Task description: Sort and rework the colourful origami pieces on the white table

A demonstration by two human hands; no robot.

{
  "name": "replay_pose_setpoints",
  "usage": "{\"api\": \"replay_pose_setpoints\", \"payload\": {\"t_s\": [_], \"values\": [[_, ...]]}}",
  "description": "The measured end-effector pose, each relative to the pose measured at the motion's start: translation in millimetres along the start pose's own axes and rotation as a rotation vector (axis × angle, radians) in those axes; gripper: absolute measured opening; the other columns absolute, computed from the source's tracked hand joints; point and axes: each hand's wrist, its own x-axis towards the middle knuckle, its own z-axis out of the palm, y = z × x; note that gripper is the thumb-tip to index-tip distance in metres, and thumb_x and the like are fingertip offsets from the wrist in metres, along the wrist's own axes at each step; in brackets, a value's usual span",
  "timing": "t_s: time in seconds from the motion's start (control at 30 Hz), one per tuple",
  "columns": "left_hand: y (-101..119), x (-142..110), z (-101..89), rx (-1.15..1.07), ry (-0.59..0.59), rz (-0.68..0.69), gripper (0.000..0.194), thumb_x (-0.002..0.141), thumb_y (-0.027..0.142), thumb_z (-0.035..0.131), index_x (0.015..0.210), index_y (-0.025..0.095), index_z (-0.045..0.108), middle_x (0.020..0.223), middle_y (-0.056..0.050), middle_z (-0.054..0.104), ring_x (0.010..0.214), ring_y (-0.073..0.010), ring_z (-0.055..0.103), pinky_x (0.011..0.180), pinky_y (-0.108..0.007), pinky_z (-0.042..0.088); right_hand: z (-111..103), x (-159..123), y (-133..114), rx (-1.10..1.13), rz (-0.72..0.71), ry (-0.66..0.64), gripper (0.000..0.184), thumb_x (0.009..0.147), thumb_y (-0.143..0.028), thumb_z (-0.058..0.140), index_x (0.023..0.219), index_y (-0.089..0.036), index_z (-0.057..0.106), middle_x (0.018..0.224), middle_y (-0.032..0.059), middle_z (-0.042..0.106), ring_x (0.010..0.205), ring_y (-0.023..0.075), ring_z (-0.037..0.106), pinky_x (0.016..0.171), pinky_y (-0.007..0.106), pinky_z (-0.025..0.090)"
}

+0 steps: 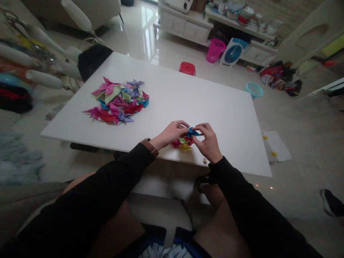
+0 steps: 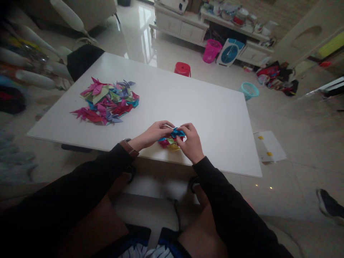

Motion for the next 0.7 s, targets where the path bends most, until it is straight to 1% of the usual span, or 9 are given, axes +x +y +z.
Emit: {"api": "replay_pose_setpoints", "payload": {"t_s": [0.1, 0.2, 0.27, 0.37, 0.43, 0.53, 0.7], "values": [[-5, 1, -0.2, 0.060, -0.026, 0.019, 0.010, 0.089, 0.016, 0.070, 0.098, 0.012, 0.068, 0.083, -0.006, 0.072, 0.076, -0.0130, 0.069, 0.076, -0.028, 0.053, 2, -1, 3, -0.087, -0.047, -0.014, 0.009, 0.087, -0.016, 0.067, 0.093, -0.022, 0.071, 0.106, 0.0090, 0.063, 0.105, 0.0256, 0.061, 0.090, 0.043, 0.053], [-3, 0, 2.4, 0.075, -0.037, 0.006, 0.009, 0.090, 0.018, 0.068, 0.097, 0.012, 0.068, 0.084, -0.006, 0.072, 0.077, -0.0134, 0.069, 0.077, -0.028, 0.053, 1, 0, 4, -0.162, -0.053, -0.033, 0.007, 0.088, -0.018, 0.066, 0.089, -0.023, 0.071, 0.102, 0.0083, 0.063, 0.099, 0.0249, 0.060, 0.085, 0.040, 0.051], [2, -1, 3.8, 0.052, -0.014, -0.030, 0.008, 0.092, 0.018, 0.064, 0.097, 0.013, 0.067, 0.087, -0.007, 0.071, 0.077, -0.0135, 0.069, 0.079, -0.028, 0.054, -4, 2, 7, -0.229, -0.044, -0.049, 0.007, 0.089, -0.019, 0.066, 0.086, -0.022, 0.071, 0.095, 0.0076, 0.063, 0.094, 0.0245, 0.058, 0.082, 0.038, 0.048], [10, -1, 3.0, 0.020, 0.063, -0.088, 0.010, 0.095, 0.018, 0.056, 0.099, 0.014, 0.064, 0.100, -0.009, 0.071, 0.077, -0.0139, 0.071, 0.077, -0.029, 0.056, -14, 7, 19, -0.331, 0.009, -0.094, 0.009, 0.088, -0.019, 0.065, 0.081, -0.021, 0.071, 0.084, 0.0063, 0.063, 0.088, 0.0241, 0.057, 0.080, 0.037, 0.045], [14, -1, 0.5, 0.035, 0.115, -0.103, 0.011, 0.095, 0.017, 0.054, 0.099, 0.015, 0.064, 0.106, -0.010, 0.070, 0.078, -0.0145, 0.071, 0.075, -0.029, 0.056, -21, 8, 31, -0.403, 0.074, -0.157, 0.009, 0.086, -0.017, 0.066, 0.079, -0.021, 0.071, 0.080, 0.0055, 0.065, 0.086, 0.0236, 0.057, 0.079, 0.036, 0.043], [19, 0, -3.3, 0.063, 0.166, -0.104, 0.011, 0.093, 0.014, 0.054, 0.097, 0.015, 0.063, 0.105, -0.009, 0.068, 0.079, -0.0155, 0.071, 0.073, -0.028, 0.055, -28, 7, 46, -0.529, 0.157, -0.295, 0.010, 0.086, -0.019, 0.068, 0.078, -0.020, 0.074, 0.083, 0.0066, 0.067, 0.087, 0.0239, 0.057, 0.076, 0.035, 0.041], [23, -2, -3.9, 0.079, 0.193, -0.102, 0.009, 0.091, 0.014, 0.055, 0.092, 0.015, 0.064, 0.100, -0.008, 0.068, 0.079, -0.0161, 0.070, 0.073, -0.029, 0.054, -26, 1, 57, -0.676, 0.151, -0.544, 0.014, 0.091, -0.021, 0.069, 0.086, -0.022, 0.081, 0.096, 0.0098, 0.067, 0.093, 0.0237, 0.058, 0.070, 0.032, 0.040]]}}
